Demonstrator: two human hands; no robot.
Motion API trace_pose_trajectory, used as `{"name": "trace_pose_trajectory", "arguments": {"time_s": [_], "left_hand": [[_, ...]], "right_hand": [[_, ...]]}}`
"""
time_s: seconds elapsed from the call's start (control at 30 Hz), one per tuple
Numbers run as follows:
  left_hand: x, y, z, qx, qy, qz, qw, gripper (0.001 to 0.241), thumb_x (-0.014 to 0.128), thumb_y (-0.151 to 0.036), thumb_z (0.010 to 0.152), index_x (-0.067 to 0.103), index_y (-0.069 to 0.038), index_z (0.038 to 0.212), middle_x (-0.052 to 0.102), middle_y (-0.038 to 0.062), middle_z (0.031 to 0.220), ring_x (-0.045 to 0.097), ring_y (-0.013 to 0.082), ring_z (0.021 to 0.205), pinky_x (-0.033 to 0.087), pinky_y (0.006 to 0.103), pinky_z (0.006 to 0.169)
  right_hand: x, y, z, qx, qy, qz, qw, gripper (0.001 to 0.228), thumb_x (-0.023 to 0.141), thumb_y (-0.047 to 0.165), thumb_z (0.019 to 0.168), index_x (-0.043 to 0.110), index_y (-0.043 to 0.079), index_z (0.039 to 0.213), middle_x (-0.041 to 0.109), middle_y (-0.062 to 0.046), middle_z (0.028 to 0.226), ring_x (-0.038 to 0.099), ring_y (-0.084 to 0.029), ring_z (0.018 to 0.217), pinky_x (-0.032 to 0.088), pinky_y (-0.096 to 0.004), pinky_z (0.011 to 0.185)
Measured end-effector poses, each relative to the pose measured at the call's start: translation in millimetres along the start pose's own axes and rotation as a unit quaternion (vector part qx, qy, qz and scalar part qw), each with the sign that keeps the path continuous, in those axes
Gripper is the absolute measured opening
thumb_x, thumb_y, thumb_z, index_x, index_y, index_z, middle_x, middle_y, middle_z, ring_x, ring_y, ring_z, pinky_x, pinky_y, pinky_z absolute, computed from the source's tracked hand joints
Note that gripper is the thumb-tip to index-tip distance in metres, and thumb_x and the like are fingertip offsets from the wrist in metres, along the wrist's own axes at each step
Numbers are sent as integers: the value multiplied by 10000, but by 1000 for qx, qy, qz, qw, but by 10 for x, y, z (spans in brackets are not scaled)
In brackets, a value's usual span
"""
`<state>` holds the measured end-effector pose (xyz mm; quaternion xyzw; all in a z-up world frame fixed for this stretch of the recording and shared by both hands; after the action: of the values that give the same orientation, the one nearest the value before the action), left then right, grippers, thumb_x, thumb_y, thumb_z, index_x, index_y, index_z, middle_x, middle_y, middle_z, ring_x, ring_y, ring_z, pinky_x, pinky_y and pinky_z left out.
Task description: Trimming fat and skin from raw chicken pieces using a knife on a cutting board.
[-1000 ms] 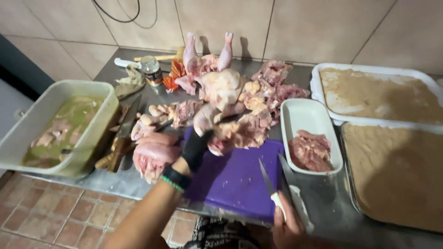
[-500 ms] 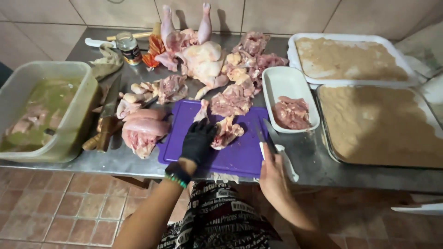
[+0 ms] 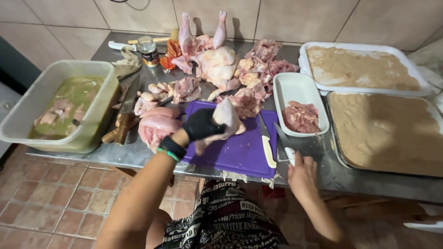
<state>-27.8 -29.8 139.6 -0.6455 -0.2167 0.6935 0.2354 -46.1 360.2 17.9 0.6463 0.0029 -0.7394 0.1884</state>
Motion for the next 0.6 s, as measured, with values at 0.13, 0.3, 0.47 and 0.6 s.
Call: {"name": "trace_pose_trajectory", "arguments": {"time_s": [0.13, 0.3, 0.47, 0.6], "left_hand": [[-225, -12, -13, -15, 46, -45, 998, 709, 847, -529, 737, 687, -69, 1252, 712, 262, 1231, 634, 489, 1189, 510, 533, 1040], [11, 167, 54, -73, 143, 16, 987, 962, 877, -607, 582, 636, -59, 1335, 667, 237, 1332, 575, 430, 1315, 438, 503, 1156], [87, 132, 39, -76, 122, 36, 989, 916, 863, -601, 595, 638, -70, 1307, 667, 224, 1301, 580, 422, 1287, 445, 497, 1123], [156, 68, 57, -72, 95, 57, 991, 870, 849, -594, 608, 640, -81, 1279, 667, 210, 1270, 585, 414, 1259, 453, 492, 1091]], "right_hand": [[-251, -3, -149, 79, 92, 104, 987, 507, 448, 338, 1035, 564, 81, 1456, 616, -217, 1189, 669, -454, 1069, 593, -545, 838], [-1087, 614, -280, 73, 95, 243, 963, 490, 546, 304, 1017, 560, 115, 1469, 656, -289, 1316, 607, -518, 1218, 514, -594, 1009], [-917, 630, 82, 18, 42, 220, 975, 465, 600, 310, 1010, 577, 155, 1448, 669, -238, 1304, 632, -452, 1209, 535, -551, 1003], [-1065, 858, 228, -40, 13, 228, 973, 452, 594, 336, 1015, 568, 191, 1443, 663, -158, 1331, 634, -383, 1225, 538, -508, 996]]}}
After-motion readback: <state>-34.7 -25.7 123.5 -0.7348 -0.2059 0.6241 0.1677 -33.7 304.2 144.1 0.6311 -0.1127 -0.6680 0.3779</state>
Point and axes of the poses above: each hand's wrist, its own z-axis towards the middle knuckle, its own x-axis out of the palm, y = z × x, the point moved 3 cm from there along z, towards the middle knuckle
